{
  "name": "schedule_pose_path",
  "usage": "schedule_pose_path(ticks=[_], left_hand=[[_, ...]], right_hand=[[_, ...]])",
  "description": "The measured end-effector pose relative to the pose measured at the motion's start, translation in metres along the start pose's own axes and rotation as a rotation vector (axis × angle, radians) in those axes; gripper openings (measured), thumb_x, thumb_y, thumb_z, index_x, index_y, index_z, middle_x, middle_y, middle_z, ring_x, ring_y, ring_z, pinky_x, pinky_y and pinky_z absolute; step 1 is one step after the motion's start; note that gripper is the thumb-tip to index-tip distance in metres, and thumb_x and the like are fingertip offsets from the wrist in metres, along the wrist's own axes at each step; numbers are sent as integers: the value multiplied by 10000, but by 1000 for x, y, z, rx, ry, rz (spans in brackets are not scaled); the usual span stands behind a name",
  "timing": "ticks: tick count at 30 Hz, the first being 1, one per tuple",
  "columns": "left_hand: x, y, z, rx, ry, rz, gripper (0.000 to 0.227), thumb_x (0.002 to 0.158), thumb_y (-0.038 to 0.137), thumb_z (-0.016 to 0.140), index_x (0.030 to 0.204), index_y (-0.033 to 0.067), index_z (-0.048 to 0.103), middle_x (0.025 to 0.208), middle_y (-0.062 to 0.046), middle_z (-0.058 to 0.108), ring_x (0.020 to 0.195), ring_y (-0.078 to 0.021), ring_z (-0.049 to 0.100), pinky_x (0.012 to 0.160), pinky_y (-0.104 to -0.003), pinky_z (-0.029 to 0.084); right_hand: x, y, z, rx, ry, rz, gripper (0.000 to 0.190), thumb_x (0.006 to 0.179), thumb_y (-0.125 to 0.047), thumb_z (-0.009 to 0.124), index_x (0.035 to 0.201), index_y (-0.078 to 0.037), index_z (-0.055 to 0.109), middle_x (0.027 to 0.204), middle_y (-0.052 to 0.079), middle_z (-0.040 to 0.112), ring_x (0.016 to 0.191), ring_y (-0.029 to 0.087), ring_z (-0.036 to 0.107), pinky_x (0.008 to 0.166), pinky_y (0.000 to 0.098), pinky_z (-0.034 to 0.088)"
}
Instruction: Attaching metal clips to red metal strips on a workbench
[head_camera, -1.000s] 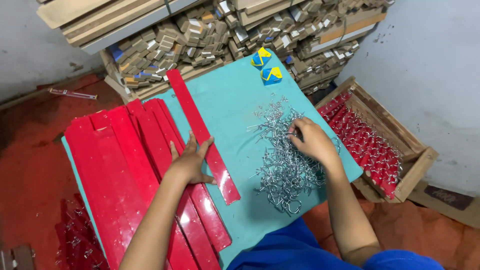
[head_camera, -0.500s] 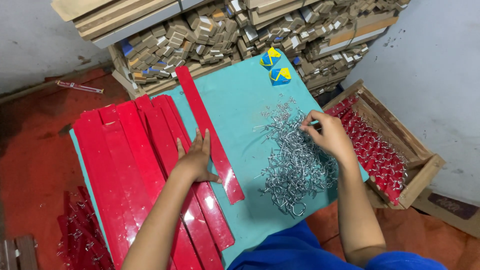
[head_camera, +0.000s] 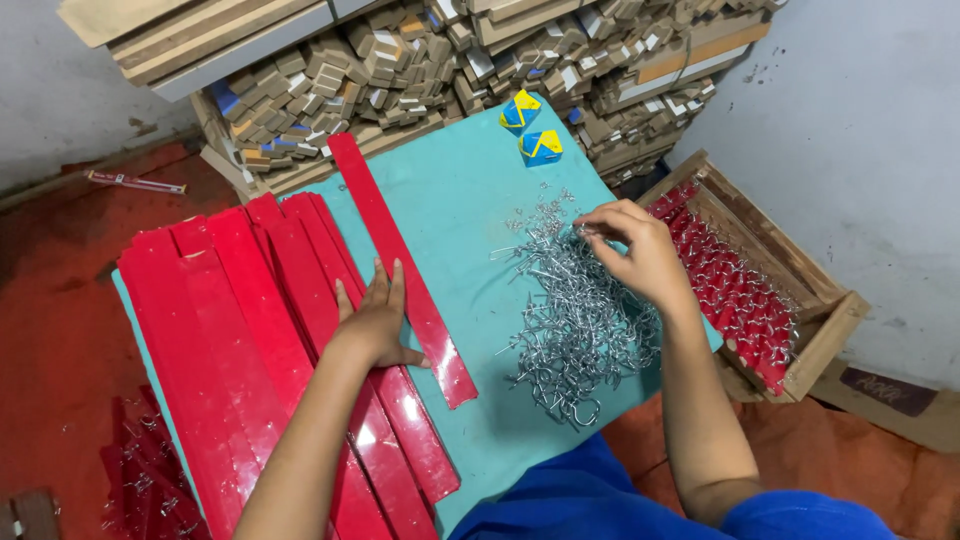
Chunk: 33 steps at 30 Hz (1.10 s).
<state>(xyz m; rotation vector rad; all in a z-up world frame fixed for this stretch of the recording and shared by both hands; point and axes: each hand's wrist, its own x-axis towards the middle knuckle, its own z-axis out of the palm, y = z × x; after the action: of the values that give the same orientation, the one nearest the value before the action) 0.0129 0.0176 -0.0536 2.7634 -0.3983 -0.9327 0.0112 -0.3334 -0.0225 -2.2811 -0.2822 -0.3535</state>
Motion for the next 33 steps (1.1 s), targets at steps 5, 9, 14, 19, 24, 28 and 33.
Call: schedule_pose_path(ticks=[5,9,14,19,24,28,33], left_hand=[[1,2,-1,10,-15,-9,1586,608,532,993,1615,55,-135,1671,-289,-40,1572,-350,44,1140,-705,-171],[-14,14,-12,4,-32,-29,1617,577,557,994,1613,40,-135,1667,-286,-142,1576,-356,-27,1142,-696,-189],[-18,17,-12,53,-37,-40,1596,588,557,977,1624,101,-149,1675,-258,-171,1568,-392,-81,1145,-703,-173],[-8,14,-4,119,-42,-50,1627,544,610,973,1631,150,-146,1684,-233,-171,1561,-418,-84,1135,-714,-164],[-5,13,0,156,-23,-56,1618,550,610,969,1630,160,-148,1686,-229,-165,1559,-429,-63,1126,-725,-163],[1,11,4,164,-22,-56,1646,533,625,977,1623,163,-166,1682,-232,-169,1552,-443,-60,1110,-739,-170],[3,10,6,164,-13,-61,1661,513,635,986,1626,168,-155,1687,-234,-146,1553,-445,-37,1107,-743,-166]], right_hand=[[-4,-11,14,182,-76,-23,210,836,57,751,1029,-27,758,1090,160,723,988,275,723,885,384,591],[-16,-32,45,395,-337,33,153,847,65,739,984,3,758,991,226,751,892,314,747,855,437,613],[-26,-79,77,406,-626,-50,183,853,9,756,1029,-37,734,915,191,785,862,296,767,817,430,613],[-36,-63,101,410,-768,-215,125,881,10,725,1002,-23,732,924,182,761,845,316,767,778,412,626],[-42,-63,100,369,-784,-165,77,877,-81,789,947,-62,761,851,123,764,810,247,776,768,369,631],[-44,-61,100,367,-781,-181,82,874,-69,787,950,-63,758,861,117,771,815,247,777,768,361,632],[-50,-69,99,198,-754,-295,70,884,-70,754,952,-63,737,851,100,761,795,259,768,729,360,628]])
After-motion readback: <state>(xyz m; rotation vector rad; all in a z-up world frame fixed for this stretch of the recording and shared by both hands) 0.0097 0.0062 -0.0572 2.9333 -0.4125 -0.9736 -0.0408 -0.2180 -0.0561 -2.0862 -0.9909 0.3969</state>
